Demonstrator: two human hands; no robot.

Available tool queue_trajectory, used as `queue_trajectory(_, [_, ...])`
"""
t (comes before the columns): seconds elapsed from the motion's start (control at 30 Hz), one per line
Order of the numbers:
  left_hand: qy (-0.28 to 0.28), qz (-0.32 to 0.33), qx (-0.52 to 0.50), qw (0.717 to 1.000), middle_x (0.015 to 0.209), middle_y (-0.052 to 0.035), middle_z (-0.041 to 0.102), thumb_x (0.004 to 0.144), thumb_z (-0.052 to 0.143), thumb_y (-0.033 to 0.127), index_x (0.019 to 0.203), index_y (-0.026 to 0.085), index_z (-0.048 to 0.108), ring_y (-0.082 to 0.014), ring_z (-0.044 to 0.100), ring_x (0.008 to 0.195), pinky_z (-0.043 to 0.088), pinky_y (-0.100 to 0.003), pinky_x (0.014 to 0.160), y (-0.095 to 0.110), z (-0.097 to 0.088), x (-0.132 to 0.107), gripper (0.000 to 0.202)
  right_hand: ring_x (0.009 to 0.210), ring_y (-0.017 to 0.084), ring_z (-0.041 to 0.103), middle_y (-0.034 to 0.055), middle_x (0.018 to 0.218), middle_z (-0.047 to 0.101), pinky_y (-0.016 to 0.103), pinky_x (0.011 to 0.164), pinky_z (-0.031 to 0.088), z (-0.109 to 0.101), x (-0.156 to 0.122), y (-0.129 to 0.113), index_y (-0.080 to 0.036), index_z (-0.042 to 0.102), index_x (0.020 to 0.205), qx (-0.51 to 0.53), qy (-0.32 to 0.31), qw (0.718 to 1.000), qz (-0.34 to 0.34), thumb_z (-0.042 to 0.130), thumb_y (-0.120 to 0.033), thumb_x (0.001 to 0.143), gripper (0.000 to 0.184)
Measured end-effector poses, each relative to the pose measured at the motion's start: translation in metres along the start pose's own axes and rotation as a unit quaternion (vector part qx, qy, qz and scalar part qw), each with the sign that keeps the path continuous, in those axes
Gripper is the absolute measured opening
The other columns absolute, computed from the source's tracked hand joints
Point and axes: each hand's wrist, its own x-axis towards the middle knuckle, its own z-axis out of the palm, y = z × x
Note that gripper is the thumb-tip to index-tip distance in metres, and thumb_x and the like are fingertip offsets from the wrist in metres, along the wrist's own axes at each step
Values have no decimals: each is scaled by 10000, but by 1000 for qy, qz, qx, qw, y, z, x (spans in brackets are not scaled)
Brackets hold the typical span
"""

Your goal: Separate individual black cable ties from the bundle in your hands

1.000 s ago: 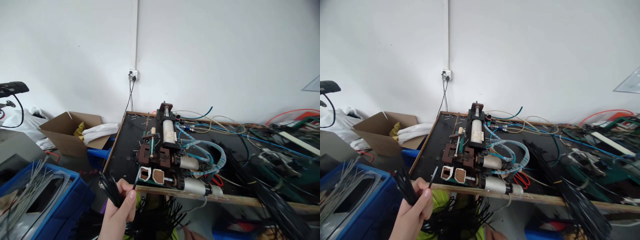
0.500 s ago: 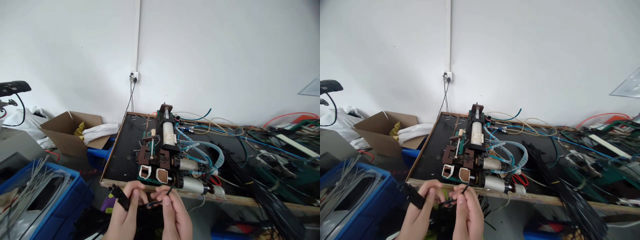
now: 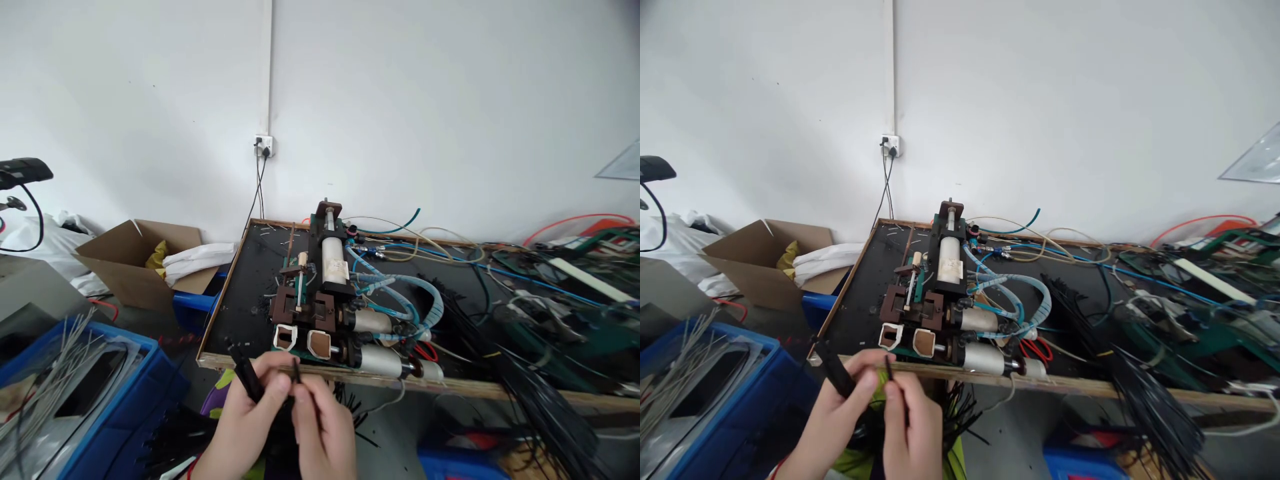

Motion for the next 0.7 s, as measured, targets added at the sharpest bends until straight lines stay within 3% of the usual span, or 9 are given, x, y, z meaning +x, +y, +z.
queue_trajectory(0.07, [-12,15,63,998,713,-68,704,834,769,425,870,208,829,-224,637,681,534,-316,660,2,-1,1,228,493,180,519,-23,506,510,275,539,418,2,-1,4,-214,724,871,-15,-45,999,-11,563,-521,970,361])
queue_trajectory(0.17, [38,19,110,993,855,-97,755,858,731,454,857,216,827,-269,669,835,540,-341,748,3,-6,5,257,466,163,490,-23,487,515,270,503,363,3,-4,18,-212,714,794,19,-103,994,31,569,-525,967,386])
queue_trajectory(0.27, [72,14,82,994,819,-59,704,854,750,437,993,215,784,-203,616,751,500,-276,663,1,-8,10,265,423,132,438,-23,467,521,254,464,307,7,-7,37,-205,646,690,153,-117,976,101,595,-548,949,433])
queue_trajectory(0.37, [84,10,-48,995,654,49,491,914,694,410,1178,252,656,-111,407,542,368,-208,508,-1,-7,13,309,381,97,279,-65,409,431,240,433,234,17,-4,47,-211,583,670,359,-87,918,143,630,-548,931,429])
queue_trajectory(0.43, [81,13,-148,986,619,76,394,945,642,404,1156,271,595,-100,288,493,288,-200,458,-1,-6,14,254,396,94,219,-86,404,384,237,450,244,24,2,47,-212,580,694,461,-73,871,155,660,-490,928,372])
queue_trajectory(0.57, [77,28,-223,971,598,71,405,945,602,413,1053,281,532,-105,265,477,238,-208,443,2,-7,14,184,418,100,158,-101,428,348,235,472,272,33,13,44,-212,594,732,556,-61,806,196,669,-340,939,255])
queue_trajectory(0.7, [98,32,-206,973,611,53,434,972,542,455,1133,283,540,-113,306,482,232,-220,445,7,-8,12,236,430,105,128,-100,427,338,231,471,267,36,16,43,-207,574,688,590,-69,774,220,675,-285,930,273])
